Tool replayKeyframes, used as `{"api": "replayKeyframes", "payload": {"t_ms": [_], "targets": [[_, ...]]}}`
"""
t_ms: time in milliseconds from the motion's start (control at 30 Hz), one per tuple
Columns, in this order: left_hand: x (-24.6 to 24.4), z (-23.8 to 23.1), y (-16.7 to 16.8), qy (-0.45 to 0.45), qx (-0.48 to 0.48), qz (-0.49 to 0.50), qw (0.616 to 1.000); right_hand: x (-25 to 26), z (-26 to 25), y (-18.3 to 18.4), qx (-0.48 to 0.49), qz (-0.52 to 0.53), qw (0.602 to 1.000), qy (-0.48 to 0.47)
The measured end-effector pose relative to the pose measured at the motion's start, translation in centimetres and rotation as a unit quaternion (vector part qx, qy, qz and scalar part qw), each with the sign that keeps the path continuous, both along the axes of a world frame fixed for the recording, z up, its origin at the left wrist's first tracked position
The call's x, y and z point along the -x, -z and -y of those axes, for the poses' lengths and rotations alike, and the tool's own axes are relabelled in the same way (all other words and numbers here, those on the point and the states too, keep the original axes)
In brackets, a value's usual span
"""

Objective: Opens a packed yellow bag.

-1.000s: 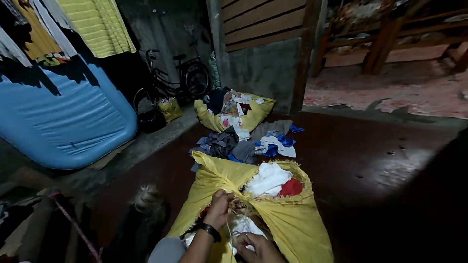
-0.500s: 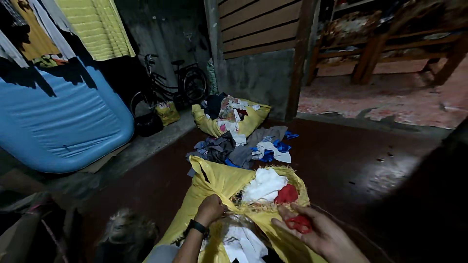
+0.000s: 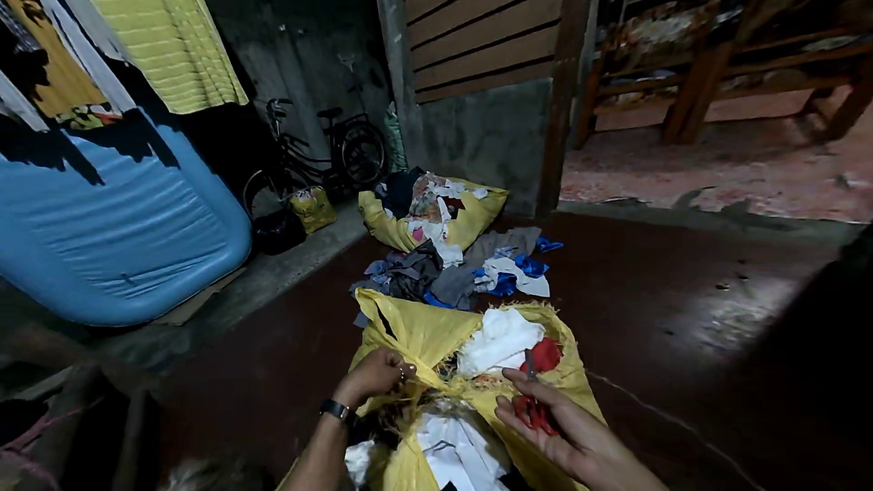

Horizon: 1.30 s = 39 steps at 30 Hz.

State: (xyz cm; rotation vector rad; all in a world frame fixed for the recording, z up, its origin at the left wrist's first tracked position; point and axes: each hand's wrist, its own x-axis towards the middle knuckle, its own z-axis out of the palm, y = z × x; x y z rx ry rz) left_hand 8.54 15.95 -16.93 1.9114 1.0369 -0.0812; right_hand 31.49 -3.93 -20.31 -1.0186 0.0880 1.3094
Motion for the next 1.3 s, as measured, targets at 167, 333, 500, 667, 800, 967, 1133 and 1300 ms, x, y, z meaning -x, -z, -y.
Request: {"api": "replayKeyframes", "payload": {"t_ms": [167, 333, 500, 667, 800, 967, 1133, 1300], "targets": [[0.2, 0.0, -0.9, -0.073, 0.096, 0.105, 0.987, 1.6, -0.2, 0.6, 0.014, 0.097, 0.993, -0.067], [0.8, -0.5, -1.4, -0.114, 0.078, 0.156, 0.978, 2.2, -0.3, 0.6, 0.003, 0.121, 0.985, -0.12], [1.5, -0.3, -1.7, -0.136, 0.067, 0.163, 0.975, 2.6, -0.6, 0.8, -0.075, 0.086, 0.979, -0.17], [2.2, -0.2, -2.6, -0.118, -0.106, 0.034, 0.987, 3.4, -0.9, 2.1, -0.058, 0.343, 0.9, -0.262], [2.4, 0.3, -2.6, -0.107, -0.158, -0.026, 0.981, 3.6, -1.2, 5.3, -0.015, 0.667, 0.685, -0.293], [2.2, 0.5, -3.2, -0.092, -0.176, -0.063, 0.978, 4.3, -1.6, 5.3, 0.043, 0.737, 0.6, -0.309], [2.4, 0.8, -3.7, -0.085, -0.189, -0.114, 0.972, 4.2, -2.1, 5.6, 0.056, 0.747, 0.591, -0.299], [2.3, 1.1, -4.1, -0.1, -0.23, -0.182, 0.951, 3.6, -2.5, 5.2, 0.057, 0.712, 0.622, -0.32]]}}
